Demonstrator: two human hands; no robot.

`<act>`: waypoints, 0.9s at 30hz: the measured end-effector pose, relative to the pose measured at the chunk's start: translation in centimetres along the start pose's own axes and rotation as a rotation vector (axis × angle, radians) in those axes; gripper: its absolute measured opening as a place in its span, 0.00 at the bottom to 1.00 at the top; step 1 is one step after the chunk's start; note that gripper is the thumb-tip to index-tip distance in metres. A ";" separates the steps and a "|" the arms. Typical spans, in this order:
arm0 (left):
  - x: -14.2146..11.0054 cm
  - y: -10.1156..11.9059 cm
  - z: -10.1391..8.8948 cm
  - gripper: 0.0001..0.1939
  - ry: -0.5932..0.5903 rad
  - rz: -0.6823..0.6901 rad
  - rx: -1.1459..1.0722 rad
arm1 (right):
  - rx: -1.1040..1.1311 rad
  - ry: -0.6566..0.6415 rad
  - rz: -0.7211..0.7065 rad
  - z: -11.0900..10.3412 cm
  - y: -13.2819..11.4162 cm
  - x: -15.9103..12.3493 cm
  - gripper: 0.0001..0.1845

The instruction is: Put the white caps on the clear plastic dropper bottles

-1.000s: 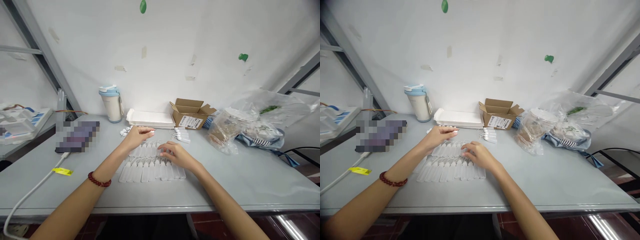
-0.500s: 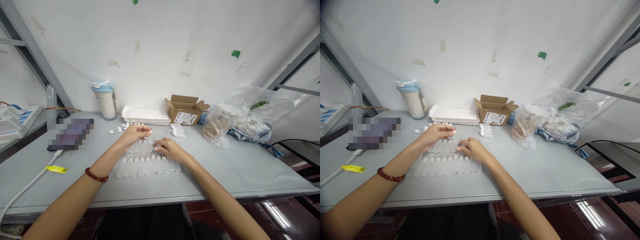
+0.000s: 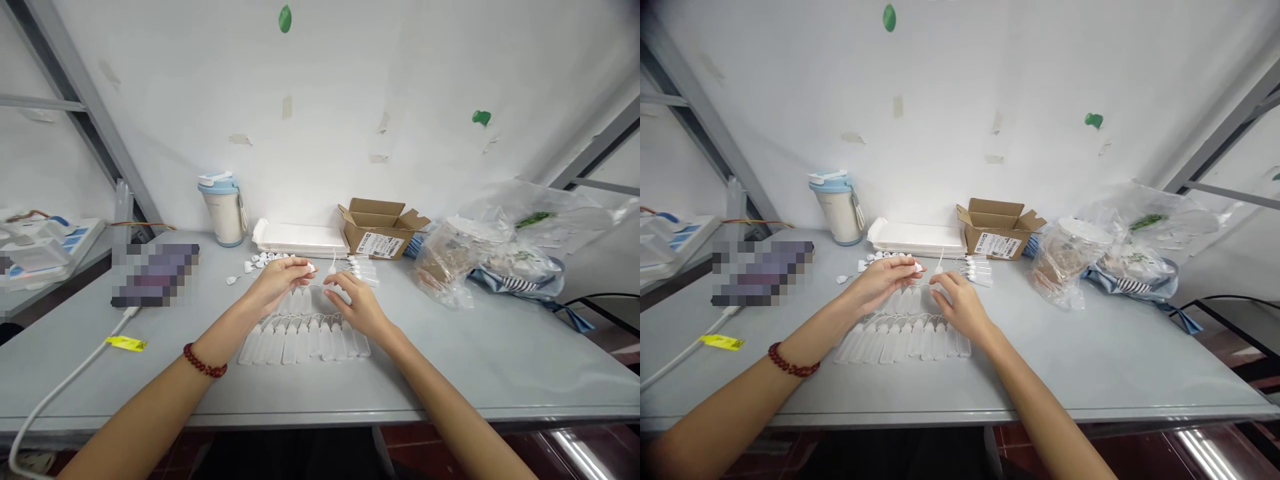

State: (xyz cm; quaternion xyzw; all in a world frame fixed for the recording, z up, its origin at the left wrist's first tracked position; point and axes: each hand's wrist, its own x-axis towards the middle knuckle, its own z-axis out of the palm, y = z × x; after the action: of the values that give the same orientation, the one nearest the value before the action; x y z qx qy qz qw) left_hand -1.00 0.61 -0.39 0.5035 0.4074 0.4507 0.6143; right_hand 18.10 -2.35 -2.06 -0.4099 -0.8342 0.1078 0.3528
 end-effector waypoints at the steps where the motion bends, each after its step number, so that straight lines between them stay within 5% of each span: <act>1: -0.1 0.0 0.1 0.14 -0.010 0.004 -0.006 | 0.008 0.000 -0.007 0.0 -0.1 0.0 0.08; 16: -0.9 0.1 1.2 0.15 -0.145 0.075 0.053 | 0.257 -0.050 -0.064 0.3 -1.3 -0.3 0.07; 27: -0.8 0.4 1.1 0.12 -0.115 0.173 0.105 | 0.690 -0.031 0.265 -0.5 -1.7 0.0 0.05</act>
State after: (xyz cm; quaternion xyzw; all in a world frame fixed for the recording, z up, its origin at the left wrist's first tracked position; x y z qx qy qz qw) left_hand -0.20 -0.42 0.21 0.5932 0.3498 0.4504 0.5682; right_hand 17.38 -3.46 -0.93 -0.3697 -0.6938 0.4335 0.4406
